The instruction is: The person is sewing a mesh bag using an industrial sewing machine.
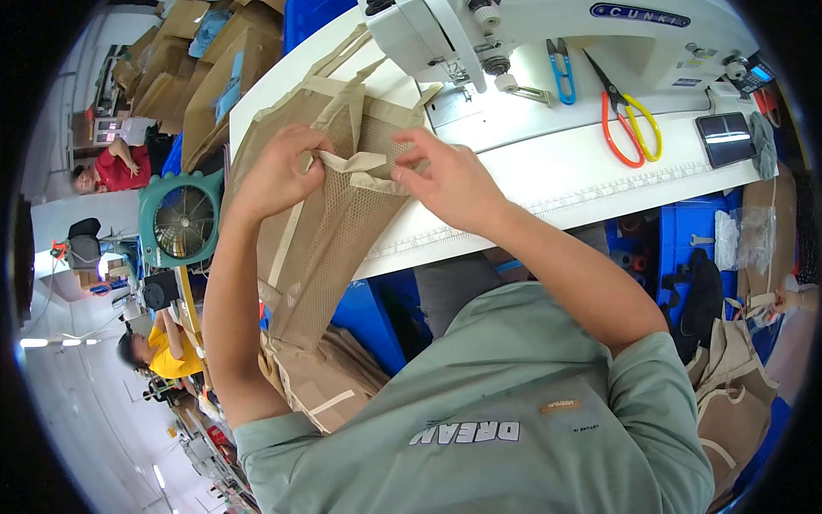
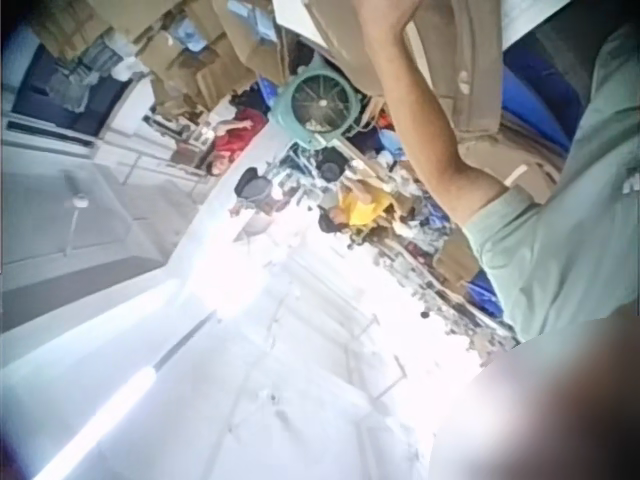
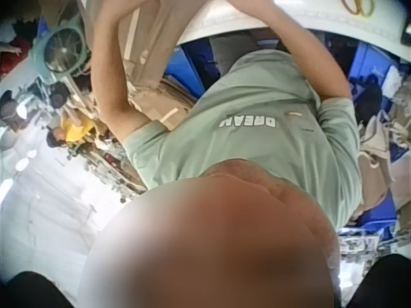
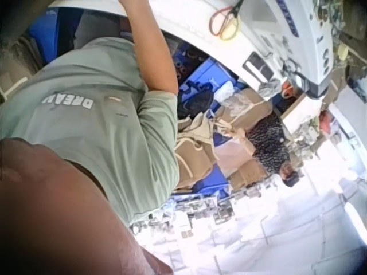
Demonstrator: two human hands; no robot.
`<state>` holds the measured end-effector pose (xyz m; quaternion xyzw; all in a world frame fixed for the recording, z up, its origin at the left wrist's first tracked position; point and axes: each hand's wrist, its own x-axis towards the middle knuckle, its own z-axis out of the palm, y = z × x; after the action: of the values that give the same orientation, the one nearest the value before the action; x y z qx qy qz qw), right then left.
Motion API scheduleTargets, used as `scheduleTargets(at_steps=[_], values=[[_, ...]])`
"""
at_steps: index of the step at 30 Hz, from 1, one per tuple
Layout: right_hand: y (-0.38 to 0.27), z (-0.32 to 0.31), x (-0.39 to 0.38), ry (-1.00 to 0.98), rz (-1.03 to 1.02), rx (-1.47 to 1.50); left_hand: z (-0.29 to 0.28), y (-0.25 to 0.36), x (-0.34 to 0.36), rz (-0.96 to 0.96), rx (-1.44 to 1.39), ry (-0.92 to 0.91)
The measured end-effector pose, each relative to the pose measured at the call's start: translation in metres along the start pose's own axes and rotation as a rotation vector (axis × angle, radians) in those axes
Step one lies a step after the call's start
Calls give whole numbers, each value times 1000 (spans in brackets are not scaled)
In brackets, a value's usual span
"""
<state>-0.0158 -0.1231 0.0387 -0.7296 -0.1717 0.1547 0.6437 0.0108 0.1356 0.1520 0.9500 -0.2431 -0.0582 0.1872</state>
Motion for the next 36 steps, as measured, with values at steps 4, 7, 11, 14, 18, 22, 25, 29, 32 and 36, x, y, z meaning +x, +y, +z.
scheduleTargets(at_steps=[4, 7, 11, 14, 18, 22, 25, 29, 32, 36], values=[[-2, 3, 11, 64, -298, -212, -4, 4, 4, -40, -52, -2], [4, 6, 18, 85, -389, -351, -8, 5, 7, -83, -94, -75], [7, 4, 17, 127, -489, -335, -16, 6, 7, -2, -160, -124], [1, -5, 12, 92, -580, -360, -22, 6, 7, -20, -180, -172], [-10, -11, 19, -119, -161, 142, -29, 9, 9, -46, -222, -250], [-14, 0, 35, -201, -61, 389, -30, 15, 10, -52, -230, -251], [-16, -4, 44, -233, -45, 131, -29, 18, 10, -15, -228, -215], [-23, -15, 51, -288, 204, 762, -29, 19, 11, -8, -193, -234], [-28, -14, 50, -331, 110, 271, -28, 18, 12, 3, -187, -247], [-26, -18, 46, -351, 81, 277, -26, 15, 12, -44, -177, -231]])
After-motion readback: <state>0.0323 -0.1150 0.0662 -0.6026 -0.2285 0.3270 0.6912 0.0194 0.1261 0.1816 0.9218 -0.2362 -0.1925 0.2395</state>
